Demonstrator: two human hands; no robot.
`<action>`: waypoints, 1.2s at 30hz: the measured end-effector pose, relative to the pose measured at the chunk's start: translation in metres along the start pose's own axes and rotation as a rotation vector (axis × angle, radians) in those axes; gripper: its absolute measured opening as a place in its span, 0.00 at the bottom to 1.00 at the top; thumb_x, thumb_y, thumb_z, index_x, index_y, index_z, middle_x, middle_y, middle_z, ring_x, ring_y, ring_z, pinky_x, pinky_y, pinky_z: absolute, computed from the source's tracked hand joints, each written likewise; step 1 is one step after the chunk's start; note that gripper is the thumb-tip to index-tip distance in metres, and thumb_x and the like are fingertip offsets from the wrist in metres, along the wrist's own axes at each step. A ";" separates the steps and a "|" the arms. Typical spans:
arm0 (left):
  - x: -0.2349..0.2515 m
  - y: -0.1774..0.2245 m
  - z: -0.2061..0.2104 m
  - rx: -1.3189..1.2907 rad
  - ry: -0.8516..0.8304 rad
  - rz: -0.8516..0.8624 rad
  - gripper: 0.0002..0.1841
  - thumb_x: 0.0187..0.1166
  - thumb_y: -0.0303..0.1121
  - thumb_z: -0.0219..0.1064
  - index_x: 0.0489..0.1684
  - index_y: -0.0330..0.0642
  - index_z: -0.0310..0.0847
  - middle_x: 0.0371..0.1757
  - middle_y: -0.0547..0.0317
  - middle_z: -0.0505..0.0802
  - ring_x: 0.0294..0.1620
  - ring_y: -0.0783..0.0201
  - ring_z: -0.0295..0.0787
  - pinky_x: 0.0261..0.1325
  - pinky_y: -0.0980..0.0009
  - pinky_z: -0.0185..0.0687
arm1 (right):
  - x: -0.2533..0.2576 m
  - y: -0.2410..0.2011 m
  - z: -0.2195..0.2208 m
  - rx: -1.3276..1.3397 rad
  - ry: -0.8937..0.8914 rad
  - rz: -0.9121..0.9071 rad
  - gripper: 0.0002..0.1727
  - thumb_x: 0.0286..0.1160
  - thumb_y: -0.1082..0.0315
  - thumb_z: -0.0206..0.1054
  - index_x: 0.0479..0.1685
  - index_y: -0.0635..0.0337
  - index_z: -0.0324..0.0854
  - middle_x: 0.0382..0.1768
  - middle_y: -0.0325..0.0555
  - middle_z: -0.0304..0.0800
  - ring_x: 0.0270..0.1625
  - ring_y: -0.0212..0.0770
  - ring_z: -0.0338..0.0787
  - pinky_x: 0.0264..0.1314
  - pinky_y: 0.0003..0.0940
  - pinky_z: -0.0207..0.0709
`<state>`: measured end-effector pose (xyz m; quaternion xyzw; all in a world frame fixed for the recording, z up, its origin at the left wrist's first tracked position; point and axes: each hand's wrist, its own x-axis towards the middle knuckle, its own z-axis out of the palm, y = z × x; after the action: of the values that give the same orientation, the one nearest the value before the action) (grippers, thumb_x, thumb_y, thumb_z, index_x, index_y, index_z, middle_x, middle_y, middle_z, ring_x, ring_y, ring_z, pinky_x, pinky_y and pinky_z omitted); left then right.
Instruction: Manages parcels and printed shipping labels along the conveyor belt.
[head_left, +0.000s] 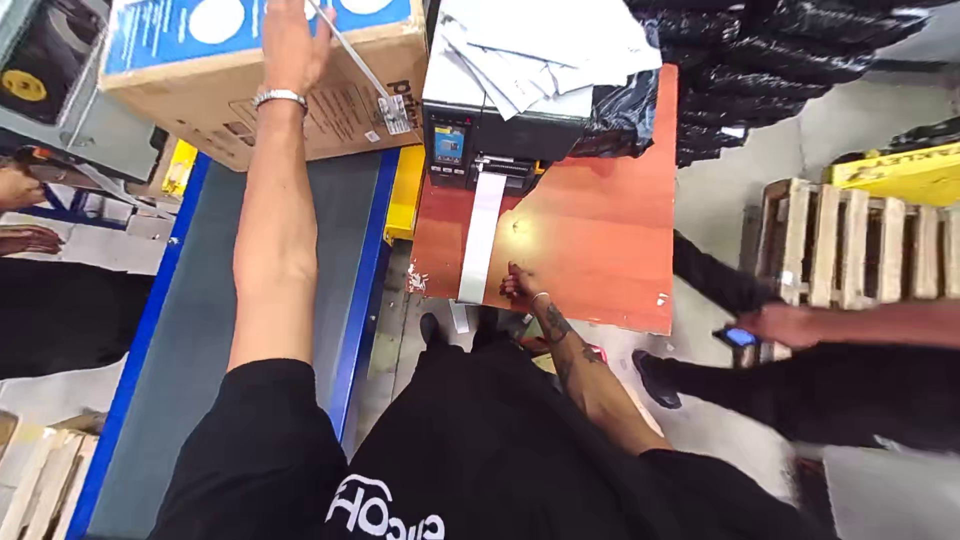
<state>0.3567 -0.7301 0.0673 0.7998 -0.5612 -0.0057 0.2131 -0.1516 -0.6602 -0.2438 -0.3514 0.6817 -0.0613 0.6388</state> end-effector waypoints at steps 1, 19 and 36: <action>0.003 -0.008 0.008 0.047 -0.011 0.010 0.38 0.90 0.55 0.48 0.91 0.34 0.55 0.90 0.33 0.64 0.93 0.37 0.53 0.94 0.44 0.43 | 0.003 -0.001 0.000 -0.008 -0.013 0.005 0.31 0.91 0.42 0.51 0.47 0.63 0.85 0.30 0.43 0.92 0.24 0.34 0.87 0.27 0.31 0.79; -0.057 -0.079 0.075 0.090 0.390 0.051 0.28 0.92 0.48 0.42 0.78 0.39 0.75 0.83 0.49 0.80 0.89 0.47 0.66 0.94 0.44 0.40 | 0.011 -0.011 0.002 0.105 0.012 0.024 0.24 0.87 0.47 0.61 0.37 0.61 0.83 0.20 0.41 0.85 0.19 0.35 0.83 0.22 0.32 0.78; -0.273 -0.046 0.032 -0.048 0.741 -0.248 0.20 0.86 0.37 0.53 0.58 0.33 0.89 0.70 0.45 0.90 0.83 0.38 0.74 0.91 0.34 0.43 | 0.010 -0.003 0.004 0.047 -0.027 -0.038 0.29 0.88 0.43 0.58 0.35 0.64 0.82 0.20 0.44 0.87 0.21 0.38 0.87 0.25 0.36 0.84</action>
<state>0.2891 -0.4820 -0.0411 0.8040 -0.3450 0.2450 0.4176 -0.1464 -0.6668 -0.2509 -0.3499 0.6647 -0.0849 0.6547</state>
